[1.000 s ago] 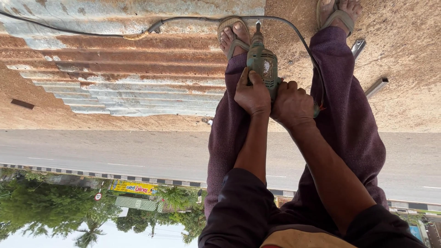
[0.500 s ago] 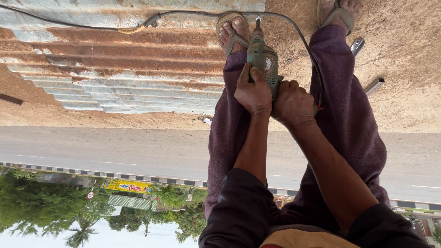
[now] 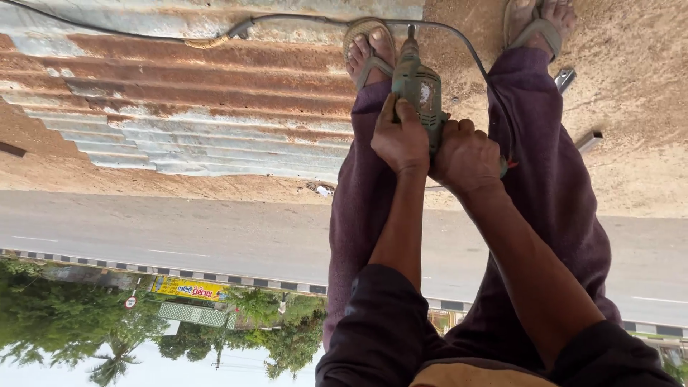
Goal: Drilling holes into a corrugated metal sheet using an electric drill for fabrication.
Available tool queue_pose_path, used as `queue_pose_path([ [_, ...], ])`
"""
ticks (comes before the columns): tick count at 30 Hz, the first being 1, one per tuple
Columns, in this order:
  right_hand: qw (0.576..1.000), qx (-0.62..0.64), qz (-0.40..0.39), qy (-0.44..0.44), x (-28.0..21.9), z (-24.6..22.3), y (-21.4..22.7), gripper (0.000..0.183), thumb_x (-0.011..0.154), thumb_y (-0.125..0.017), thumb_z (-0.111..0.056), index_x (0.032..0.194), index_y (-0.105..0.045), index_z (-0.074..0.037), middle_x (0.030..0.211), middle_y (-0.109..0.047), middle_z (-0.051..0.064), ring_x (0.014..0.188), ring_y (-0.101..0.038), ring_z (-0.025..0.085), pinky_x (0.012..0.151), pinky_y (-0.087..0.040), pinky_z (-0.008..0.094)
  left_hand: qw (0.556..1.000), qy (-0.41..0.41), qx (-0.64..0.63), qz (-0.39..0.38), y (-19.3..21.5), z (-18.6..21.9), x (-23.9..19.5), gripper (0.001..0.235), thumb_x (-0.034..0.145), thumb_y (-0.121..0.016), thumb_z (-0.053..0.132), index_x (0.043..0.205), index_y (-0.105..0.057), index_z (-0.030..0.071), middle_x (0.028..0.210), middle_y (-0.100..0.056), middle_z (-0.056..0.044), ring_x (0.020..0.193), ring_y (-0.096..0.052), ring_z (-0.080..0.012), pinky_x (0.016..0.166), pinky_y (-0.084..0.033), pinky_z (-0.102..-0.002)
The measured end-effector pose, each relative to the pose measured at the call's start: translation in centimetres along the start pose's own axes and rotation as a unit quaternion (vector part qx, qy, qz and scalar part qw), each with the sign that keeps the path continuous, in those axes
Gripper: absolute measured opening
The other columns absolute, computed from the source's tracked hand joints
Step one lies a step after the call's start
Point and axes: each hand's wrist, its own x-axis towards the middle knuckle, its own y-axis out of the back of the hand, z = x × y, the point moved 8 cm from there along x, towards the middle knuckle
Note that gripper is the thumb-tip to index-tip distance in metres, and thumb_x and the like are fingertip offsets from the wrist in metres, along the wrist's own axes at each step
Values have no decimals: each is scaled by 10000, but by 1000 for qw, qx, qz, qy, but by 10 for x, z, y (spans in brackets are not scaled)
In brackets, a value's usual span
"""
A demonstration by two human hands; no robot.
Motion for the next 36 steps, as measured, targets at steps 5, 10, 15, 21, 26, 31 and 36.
queue_pose_path([
  [5, 974, -188, -71, 101, -7, 19, 8, 199, 941, -771, -172, 948, -663, -5, 857, -657, 133, 699, -697, 230, 567, -586, 379, 974, 201, -94, -36, -30, -80, -26, 377, 917, -632, 256, 1143, -784, -5, 1033, -797, -180, 908, -766, -245, 814, -598, -382],
  [10, 980, -158, -90, 85, 0, 50, 38, 504, 755, -830, -339, 1022, -669, 56, 884, -685, 192, 713, -742, 293, 594, -636, 394, 980, 133, -54, -138, -38, -13, -16, 409, 962, -656, 342, 1081, -796, -23, 822, -765, -108, 724, -711, -159, 662, -558, -346],
  [15, 985, -139, -101, 11, -24, 60, 50, 558, 735, -840, -332, 1074, -665, 75, 893, -692, 209, 714, -744, 329, 586, -636, 435, 954, 212, -93, -191, -42, -24, -29, 430, 979, -607, 356, 1172, -752, 1, 714, -692, -100, 590, -654, -151, 487, -543, -330],
  [21, 998, -20, -52, -22, -53, 64, 50, 530, 733, -808, -285, 1118, -677, 54, 881, -699, 220, 730, -742, 353, 674, -632, 462, 923, 233, -177, -248, -78, -59, -47, 388, 1010, -587, 312, 1198, -735, 6, 744, -661, -39, 598, -623, -110, 497, -536, -304],
  [26, 991, 126, -26, -38, -85, 48, 54, 458, 746, -802, -255, 1056, -675, 58, 890, -704, 226, 784, -737, 369, 719, -619, 465, 911, 214, -225, -272, -80, -61, -56, 385, 1051, -548, 307, 1211, -723, 4, 762, -638, -51, 635, -617, -99, 529, -580, -276],
  [31, 766, 585, -63, -258, -130, 48, 43, 476, 781, -749, -233, 1180, -626, -4, 953, -724, 167, 787, -721, 251, 686, -592, 401, 905, 228, -236, -272, -86, -67, -62, 437, 1043, -523, 384, 1268, -662, 37, 951, -699, -14, 752, -669, -126, 624, -565, -317],
  [36, 418, 883, -3, -214, -127, 38, 38, 536, 835, -729, -251, 1301, -596, -23, 1121, -679, 150, 847, -663, 224, 750, -563, 375, 933, 169, -234, -213, -68, -64, -56, 466, 1107, -516, 398, 1266, -668, -13, 975, -671, -115, 849, -658, -163, 760, -594, -324],
])
